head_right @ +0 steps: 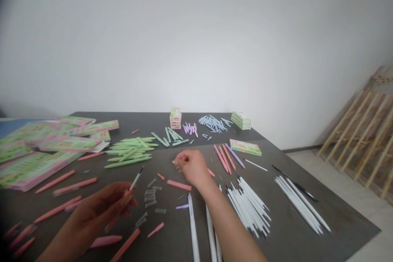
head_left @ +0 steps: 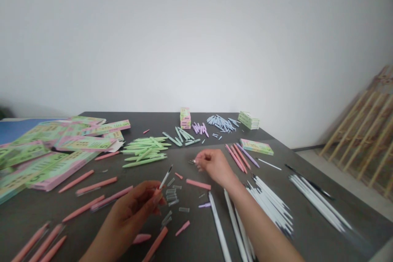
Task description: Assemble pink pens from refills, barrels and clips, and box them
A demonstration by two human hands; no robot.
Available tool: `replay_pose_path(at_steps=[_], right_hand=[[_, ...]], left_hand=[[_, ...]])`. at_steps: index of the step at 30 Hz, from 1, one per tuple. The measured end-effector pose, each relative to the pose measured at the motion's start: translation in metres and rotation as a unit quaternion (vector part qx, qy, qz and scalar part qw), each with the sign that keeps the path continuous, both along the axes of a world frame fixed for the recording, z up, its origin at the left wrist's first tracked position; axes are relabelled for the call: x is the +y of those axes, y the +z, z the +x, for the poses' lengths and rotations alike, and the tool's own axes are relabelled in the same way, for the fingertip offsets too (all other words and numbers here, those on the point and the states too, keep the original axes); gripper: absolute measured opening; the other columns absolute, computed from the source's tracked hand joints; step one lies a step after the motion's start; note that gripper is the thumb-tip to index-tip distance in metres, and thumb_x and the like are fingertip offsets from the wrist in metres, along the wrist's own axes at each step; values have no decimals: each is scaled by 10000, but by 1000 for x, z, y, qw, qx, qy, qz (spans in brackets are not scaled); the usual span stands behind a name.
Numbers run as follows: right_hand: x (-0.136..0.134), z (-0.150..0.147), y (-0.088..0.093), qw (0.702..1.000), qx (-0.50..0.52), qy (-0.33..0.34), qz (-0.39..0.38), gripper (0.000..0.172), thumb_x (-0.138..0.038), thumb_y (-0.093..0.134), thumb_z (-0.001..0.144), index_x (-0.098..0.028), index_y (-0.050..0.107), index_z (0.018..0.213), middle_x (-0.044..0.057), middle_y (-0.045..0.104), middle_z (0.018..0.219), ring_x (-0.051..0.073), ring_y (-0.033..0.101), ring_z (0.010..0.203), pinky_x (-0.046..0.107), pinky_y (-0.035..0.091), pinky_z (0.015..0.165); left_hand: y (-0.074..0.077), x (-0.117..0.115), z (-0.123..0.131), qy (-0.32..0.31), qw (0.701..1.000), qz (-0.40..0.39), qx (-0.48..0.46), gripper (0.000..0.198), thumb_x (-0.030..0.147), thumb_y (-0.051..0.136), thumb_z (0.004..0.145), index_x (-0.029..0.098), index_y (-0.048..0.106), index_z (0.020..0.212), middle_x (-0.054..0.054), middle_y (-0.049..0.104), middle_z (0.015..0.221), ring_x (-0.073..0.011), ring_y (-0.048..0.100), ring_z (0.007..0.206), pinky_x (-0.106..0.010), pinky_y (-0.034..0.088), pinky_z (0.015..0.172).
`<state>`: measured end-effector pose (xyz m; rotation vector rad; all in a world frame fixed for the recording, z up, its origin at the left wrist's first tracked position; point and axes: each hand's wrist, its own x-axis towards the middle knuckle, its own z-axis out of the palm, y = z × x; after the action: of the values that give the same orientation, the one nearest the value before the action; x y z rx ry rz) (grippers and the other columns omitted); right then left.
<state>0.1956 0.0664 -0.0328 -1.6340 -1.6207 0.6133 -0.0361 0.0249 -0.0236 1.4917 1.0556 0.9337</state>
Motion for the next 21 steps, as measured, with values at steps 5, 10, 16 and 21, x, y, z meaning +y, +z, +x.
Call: replay_pose_path(at_steps=[5, 10, 16, 21], right_hand=[[-37, -20, 27, 980, 177, 89, 38, 139, -259, 582, 776, -174, 690, 798, -2, 651, 686, 123, 609, 605, 230, 499, 540], [-49, -23, 37, 958, 243, 128, 89, 90, -174, 603, 747, -201, 689, 750, -5, 619, 718, 114, 581, 625, 201, 480, 517], [-56, -22, 43, 965, 183, 132, 135, 216, -115, 516, 812, -229, 699, 800, 13, 616, 833, 133, 598, 768, 249, 516, 655], [-57, -26, 37, 968, 154, 131, 147, 228, -125, 486, 843, -239, 684, 839, 15, 607, 872, 143, 603, 812, 286, 523, 728]], left_hand=[[1, -6, 3, -37, 999, -12, 30, 228, 424, 632, 739, 223, 687, 831, -4, 682, 688, -179, 619, 661, -227, 494, 600], [2, -10, 5, -63, 998, -8, 29, 249, 437, 620, 744, 242, 696, 877, -9, 690, 717, -194, 620, 704, -239, 495, 637], [2, -11, 4, -35, 998, -41, 30, 278, 470, 625, 726, 256, 705, 884, -18, 688, 728, -210, 620, 714, -240, 510, 577], [3, -11, 5, -53, 997, -35, 34, 261, 459, 631, 727, 260, 711, 876, -19, 695, 728, -211, 626, 715, -248, 520, 593]])
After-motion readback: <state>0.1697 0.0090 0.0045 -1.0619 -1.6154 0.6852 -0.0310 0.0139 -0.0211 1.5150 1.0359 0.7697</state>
